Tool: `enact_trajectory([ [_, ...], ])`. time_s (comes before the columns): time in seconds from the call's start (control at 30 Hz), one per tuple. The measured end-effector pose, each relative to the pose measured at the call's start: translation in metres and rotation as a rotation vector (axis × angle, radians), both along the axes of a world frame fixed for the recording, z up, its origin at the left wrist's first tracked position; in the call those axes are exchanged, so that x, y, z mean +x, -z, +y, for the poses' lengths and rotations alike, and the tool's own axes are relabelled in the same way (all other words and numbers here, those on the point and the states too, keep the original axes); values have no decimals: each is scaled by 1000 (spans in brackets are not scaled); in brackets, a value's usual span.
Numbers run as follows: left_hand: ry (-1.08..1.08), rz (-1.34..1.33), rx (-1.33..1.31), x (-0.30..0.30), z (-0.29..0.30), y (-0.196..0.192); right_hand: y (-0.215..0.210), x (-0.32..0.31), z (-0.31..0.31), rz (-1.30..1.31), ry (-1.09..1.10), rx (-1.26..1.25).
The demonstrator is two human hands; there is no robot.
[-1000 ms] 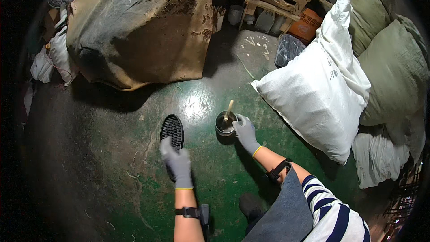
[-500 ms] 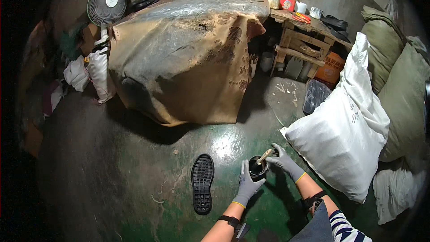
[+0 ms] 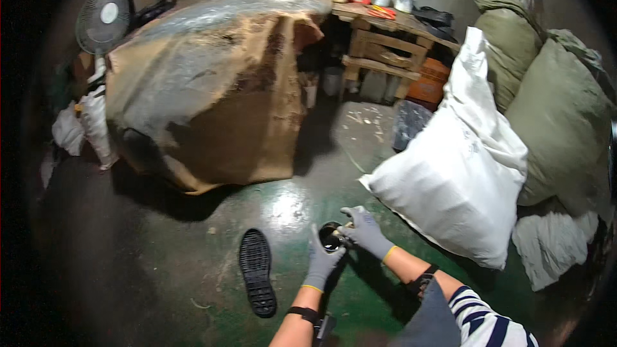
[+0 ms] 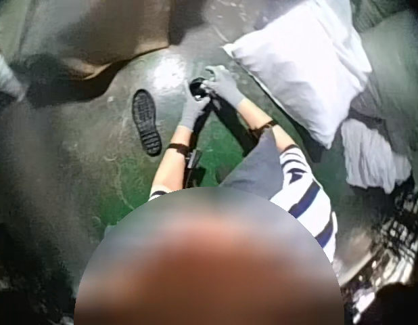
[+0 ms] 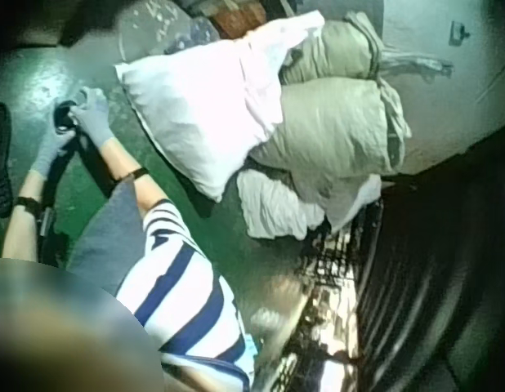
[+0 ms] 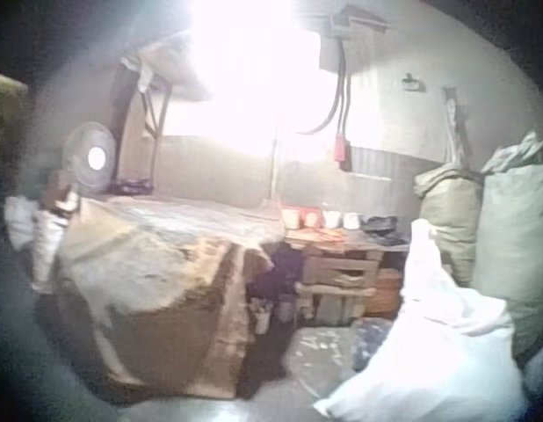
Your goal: Applying adhesive to the surface of a shoe sole using a brush.
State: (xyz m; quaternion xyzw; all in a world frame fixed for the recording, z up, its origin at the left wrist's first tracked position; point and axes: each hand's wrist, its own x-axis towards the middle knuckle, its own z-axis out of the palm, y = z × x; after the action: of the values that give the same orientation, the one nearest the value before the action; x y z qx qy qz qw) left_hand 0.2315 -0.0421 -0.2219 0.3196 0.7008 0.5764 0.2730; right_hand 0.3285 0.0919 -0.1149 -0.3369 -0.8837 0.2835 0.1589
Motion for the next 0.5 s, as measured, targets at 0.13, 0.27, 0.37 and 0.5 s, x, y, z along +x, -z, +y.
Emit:
enact_trajectory([
  [0.13,-10,47,-25,11,4,1,7,26,2,-100,79,-16],
  [0.27,-64,107,-45,5,-2,13,2,18,-11,-181,40,-83],
  [0.37,44,-89,214,6,14,-1,17,11,-14,67,-44,-97],
  [0.5,71,-66,90,3,30,-10,-6,-2,11,-62,-185,-80],
])
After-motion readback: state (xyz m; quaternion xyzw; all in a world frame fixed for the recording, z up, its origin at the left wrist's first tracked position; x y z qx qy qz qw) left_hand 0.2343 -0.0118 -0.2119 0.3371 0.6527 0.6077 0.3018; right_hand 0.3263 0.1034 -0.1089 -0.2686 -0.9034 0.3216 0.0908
